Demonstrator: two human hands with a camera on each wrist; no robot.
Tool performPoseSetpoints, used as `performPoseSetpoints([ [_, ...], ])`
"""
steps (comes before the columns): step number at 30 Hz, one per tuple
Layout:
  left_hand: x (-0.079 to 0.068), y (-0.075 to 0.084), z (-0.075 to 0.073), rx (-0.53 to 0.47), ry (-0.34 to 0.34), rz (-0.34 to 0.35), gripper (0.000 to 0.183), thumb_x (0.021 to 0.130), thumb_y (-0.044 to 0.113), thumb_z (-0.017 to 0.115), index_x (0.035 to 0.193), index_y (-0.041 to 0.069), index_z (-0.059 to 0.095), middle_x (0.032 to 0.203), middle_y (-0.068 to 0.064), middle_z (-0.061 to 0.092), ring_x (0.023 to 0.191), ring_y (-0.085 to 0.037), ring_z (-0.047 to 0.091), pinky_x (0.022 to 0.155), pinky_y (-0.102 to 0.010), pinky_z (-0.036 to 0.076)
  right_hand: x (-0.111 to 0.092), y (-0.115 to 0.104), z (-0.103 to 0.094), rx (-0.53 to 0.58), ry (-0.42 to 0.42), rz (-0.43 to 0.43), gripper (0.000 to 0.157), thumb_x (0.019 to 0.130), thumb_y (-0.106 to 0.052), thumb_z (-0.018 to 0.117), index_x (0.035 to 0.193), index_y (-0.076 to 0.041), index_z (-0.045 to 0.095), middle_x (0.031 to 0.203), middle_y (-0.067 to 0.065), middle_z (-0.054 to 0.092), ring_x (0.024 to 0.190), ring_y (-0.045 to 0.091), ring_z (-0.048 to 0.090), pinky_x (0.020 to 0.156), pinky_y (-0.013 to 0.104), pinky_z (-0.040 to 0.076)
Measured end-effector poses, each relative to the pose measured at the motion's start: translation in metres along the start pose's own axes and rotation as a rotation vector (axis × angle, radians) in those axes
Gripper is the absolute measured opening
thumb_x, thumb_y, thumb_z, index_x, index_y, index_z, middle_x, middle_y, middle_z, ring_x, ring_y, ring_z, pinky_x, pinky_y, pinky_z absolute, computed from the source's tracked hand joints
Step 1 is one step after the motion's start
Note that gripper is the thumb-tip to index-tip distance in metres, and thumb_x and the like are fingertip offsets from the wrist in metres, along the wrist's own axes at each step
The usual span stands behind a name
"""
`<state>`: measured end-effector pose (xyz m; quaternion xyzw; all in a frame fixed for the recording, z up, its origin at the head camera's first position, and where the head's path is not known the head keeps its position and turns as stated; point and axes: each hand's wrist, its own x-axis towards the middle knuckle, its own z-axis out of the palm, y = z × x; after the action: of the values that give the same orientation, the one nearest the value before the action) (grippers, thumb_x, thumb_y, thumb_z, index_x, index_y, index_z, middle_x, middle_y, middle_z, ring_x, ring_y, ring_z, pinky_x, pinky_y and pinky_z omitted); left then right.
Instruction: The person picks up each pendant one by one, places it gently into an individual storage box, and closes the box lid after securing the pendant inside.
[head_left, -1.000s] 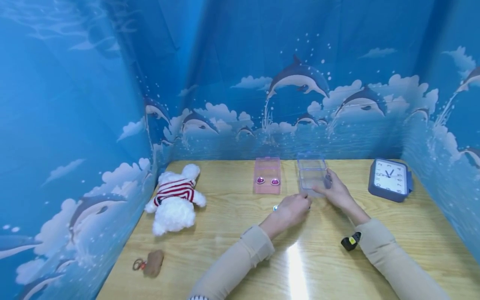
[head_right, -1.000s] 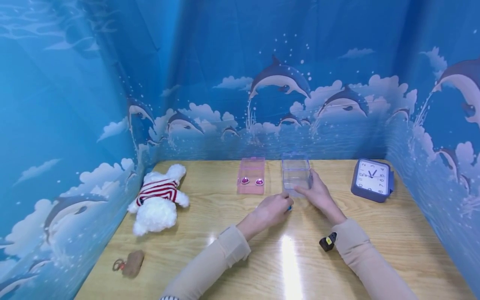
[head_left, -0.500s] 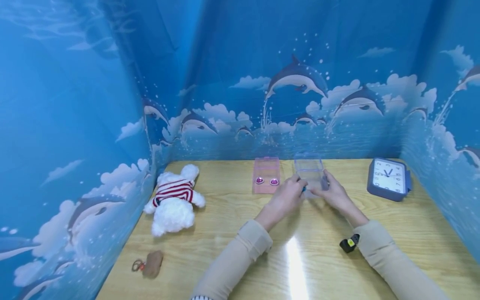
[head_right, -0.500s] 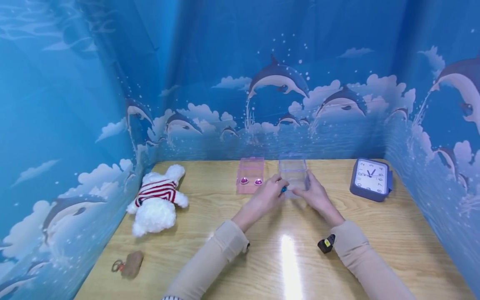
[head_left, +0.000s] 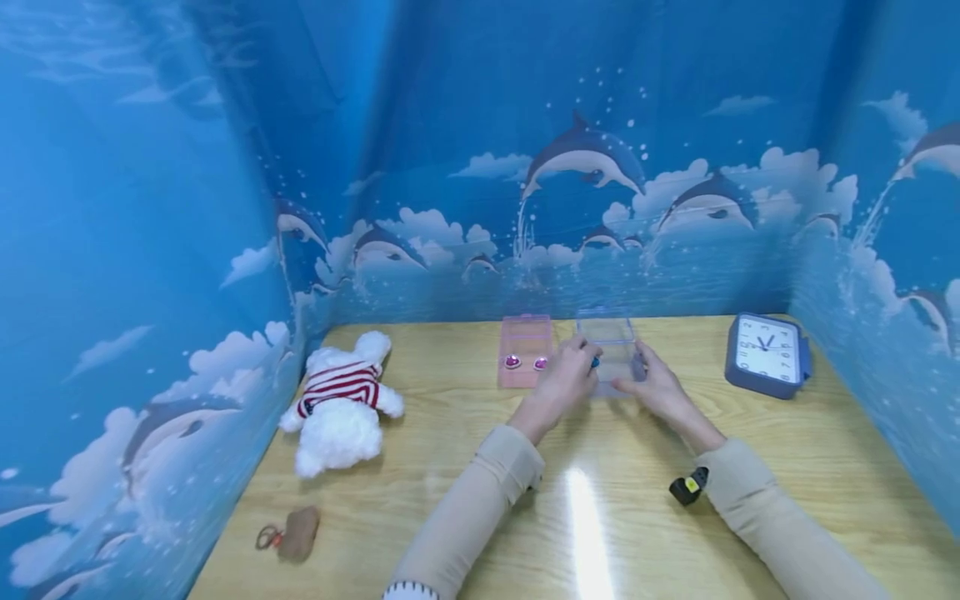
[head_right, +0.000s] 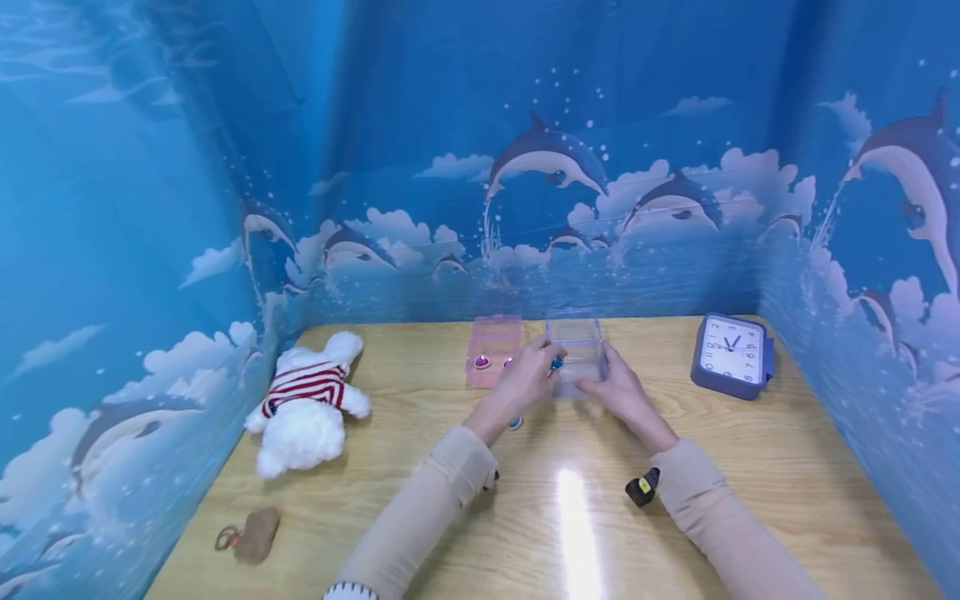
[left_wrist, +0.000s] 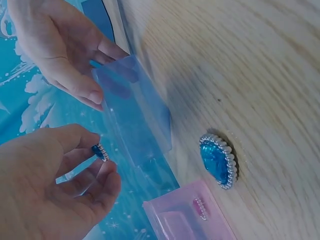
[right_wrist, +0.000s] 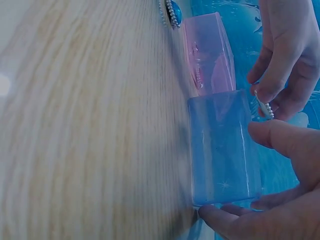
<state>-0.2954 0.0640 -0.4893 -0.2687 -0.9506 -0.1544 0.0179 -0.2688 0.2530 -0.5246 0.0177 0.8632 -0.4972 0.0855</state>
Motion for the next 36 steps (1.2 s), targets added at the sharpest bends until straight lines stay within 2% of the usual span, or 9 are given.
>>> performPoseSetpoints([
  [4,0.005,-0.001,0.001,0.011,0.012,0.008,0.035,0.1,0.015,0.067,0.135,0.016,0.068,0.129,0.0,0.066,0.115,-0.016,0.067,0.099,-0.027,0.06,0.0,0.0,0.002,-0.006,0.004,0.0,0.101,0.103,-0.028,0.068,0.168,-0.001,-0.004,0.172,0.035,0.009,0.158,0.056,0.014,0.129,0.07,0.022],
  [9,0.011,0.0,0.005,0.039,0.028,0.008,0.036,0.1,0.018,0.069,0.136,0.019,0.068,0.126,0.001,0.065,0.112,-0.015,0.067,0.099,-0.032,0.06,0.0,-0.001,0.003,-0.021,0.014,-0.009,0.1,0.103,-0.027,0.068,0.168,0.0,-0.002,0.171,0.037,0.011,0.157,0.058,0.016,0.129,0.069,0.024],
  [19,0.021,-0.001,0.007,0.158,0.036,0.064,0.035,0.099,0.017,0.069,0.134,0.019,0.071,0.122,0.001,0.068,0.108,-0.014,0.069,0.094,-0.027,0.061,-0.002,-0.001,0.003,0.017,0.015,-0.003,0.099,0.102,-0.024,0.067,0.168,-0.001,-0.003,0.173,0.034,0.007,0.159,0.055,0.012,0.13,0.069,0.021],
  [21,0.023,-0.002,0.006,0.185,0.031,0.078,0.034,0.099,0.018,0.069,0.133,0.019,0.071,0.121,0.001,0.069,0.107,-0.014,0.07,0.093,-0.026,0.061,-0.003,-0.002,0.004,0.011,0.021,-0.006,0.098,0.102,-0.024,0.067,0.168,-0.001,-0.002,0.173,0.034,0.009,0.159,0.055,0.014,0.13,0.069,0.022],
  [36,0.031,-0.009,0.009,0.213,-0.031,0.113,0.028,0.099,0.017,0.071,0.126,0.018,0.073,0.119,0.001,0.067,0.106,-0.013,0.069,0.091,-0.024,0.061,-0.002,-0.005,0.006,0.012,0.025,-0.012,0.095,0.103,-0.023,0.066,0.167,0.002,0.0,0.171,0.037,0.01,0.158,0.056,0.016,0.13,0.067,0.023],
])
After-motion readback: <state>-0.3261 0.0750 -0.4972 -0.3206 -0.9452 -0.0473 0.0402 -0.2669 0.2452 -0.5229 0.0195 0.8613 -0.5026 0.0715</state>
